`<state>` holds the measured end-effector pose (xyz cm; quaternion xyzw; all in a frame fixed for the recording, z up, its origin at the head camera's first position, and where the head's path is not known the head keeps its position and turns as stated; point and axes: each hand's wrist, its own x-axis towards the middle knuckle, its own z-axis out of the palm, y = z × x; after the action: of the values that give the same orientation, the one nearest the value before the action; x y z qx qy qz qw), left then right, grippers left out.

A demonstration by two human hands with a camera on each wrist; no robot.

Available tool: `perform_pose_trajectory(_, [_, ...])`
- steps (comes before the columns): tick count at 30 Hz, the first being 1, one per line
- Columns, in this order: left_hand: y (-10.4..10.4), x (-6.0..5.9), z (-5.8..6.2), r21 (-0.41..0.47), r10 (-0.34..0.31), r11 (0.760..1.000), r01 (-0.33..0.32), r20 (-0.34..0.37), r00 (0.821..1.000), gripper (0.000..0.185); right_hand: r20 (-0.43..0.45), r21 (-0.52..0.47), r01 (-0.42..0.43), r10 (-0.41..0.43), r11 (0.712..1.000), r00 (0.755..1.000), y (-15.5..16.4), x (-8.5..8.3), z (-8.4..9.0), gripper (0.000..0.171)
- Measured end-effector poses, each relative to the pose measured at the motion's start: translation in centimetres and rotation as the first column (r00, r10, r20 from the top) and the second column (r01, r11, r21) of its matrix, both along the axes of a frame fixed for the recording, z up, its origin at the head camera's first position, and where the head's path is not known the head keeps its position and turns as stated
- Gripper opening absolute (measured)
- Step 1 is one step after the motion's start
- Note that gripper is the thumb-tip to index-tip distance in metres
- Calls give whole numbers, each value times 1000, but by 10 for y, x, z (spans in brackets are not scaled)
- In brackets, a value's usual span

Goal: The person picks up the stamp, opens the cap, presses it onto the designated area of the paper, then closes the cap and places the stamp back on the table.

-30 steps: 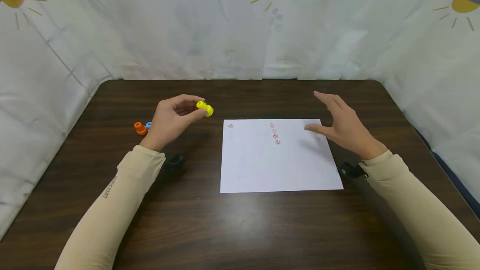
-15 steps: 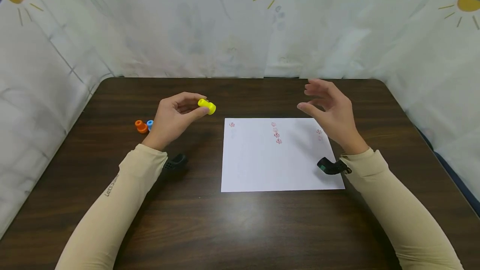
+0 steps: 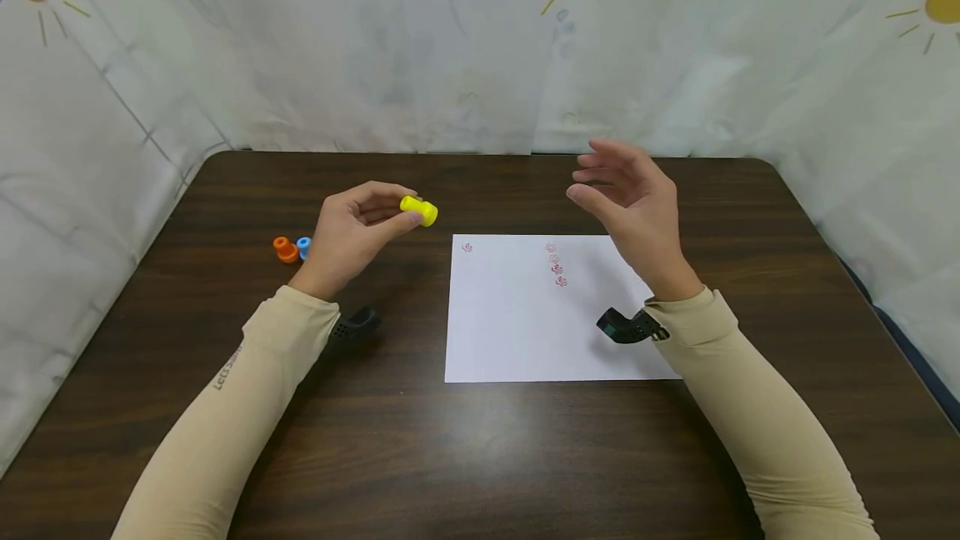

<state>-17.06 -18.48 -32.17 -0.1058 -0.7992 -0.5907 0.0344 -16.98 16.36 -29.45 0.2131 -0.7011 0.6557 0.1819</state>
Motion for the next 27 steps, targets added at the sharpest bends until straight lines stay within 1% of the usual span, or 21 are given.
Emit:
perform_pose_trajectory(3, [1,1,0,11,-4,1000,4,10,1000,37,3,-25,-12,12,1000,1000,-8,0,1,47])
perform_pose_trajectory(10, [3,2,-1,21,-4,1000,3,13,1000,35,5,-38,-42,42,998,999,-25,2,3,47])
perform_pose_trajectory(15, [3,3,-1,42,-16,999,15,10,1000,36,17,-70,-57,58,996,998,-38,2,4,46])
perform_pose_trajectory(22, [4,6,1,40,-18,999,17,8,1000,36,17,-82,-77,78,994,997,-52,-1,4,46])
perform_pose_trajectory(27, [4,8,1,44,-21,999,21,15,1000,37,41,-77,-94,98,993,994,-57,2,1,46])
